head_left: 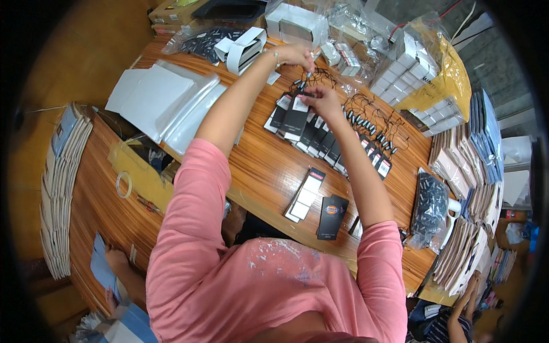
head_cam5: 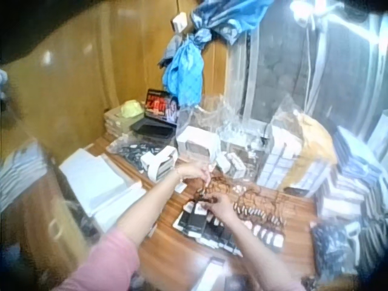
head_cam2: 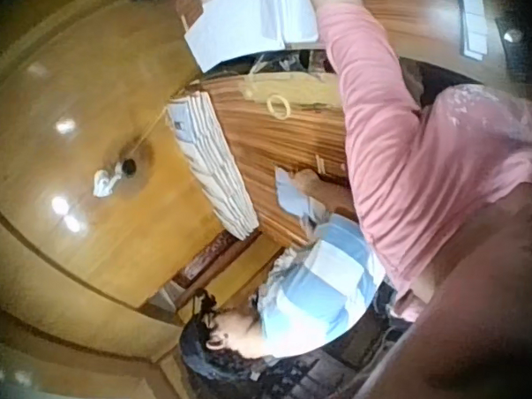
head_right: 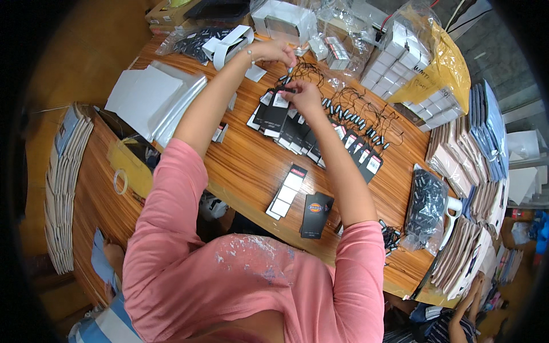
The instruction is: The person attaches plastic tags and security sensors to various black garment labels by threading a plastic fastener through the label and locking it.
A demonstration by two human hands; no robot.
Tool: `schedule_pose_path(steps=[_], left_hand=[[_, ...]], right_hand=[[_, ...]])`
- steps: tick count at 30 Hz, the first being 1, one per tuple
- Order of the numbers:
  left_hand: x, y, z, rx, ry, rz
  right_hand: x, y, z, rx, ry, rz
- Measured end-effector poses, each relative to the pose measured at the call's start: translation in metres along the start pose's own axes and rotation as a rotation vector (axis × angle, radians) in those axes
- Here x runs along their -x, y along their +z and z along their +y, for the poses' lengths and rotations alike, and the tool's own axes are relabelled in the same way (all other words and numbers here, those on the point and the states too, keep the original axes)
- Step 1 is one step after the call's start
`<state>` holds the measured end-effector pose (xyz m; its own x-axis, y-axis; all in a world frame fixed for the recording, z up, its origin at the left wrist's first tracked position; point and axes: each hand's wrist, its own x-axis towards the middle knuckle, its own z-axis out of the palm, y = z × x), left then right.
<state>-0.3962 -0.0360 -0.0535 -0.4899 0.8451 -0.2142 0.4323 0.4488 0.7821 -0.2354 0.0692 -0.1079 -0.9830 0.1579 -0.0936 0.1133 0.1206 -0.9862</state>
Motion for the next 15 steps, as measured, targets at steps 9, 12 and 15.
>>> schedule_pose_path(steps=[9,12,15], left_hand=[[-0.029,0.016,-0.036,-0.013,0.005,-0.049],[-0.027,0.01,-0.026,-0.033,-0.026,-0.08],[-0.034,0.011,-0.038,0.029,0.007,-0.07]], right_hand=[[-0.002,0.011,0.011,0.721,-0.226,0.153],[-0.008,0.002,0.003,0.027,0.095,-0.025],[-0.012,0.004,0.006,-0.066,0.139,-0.01]])
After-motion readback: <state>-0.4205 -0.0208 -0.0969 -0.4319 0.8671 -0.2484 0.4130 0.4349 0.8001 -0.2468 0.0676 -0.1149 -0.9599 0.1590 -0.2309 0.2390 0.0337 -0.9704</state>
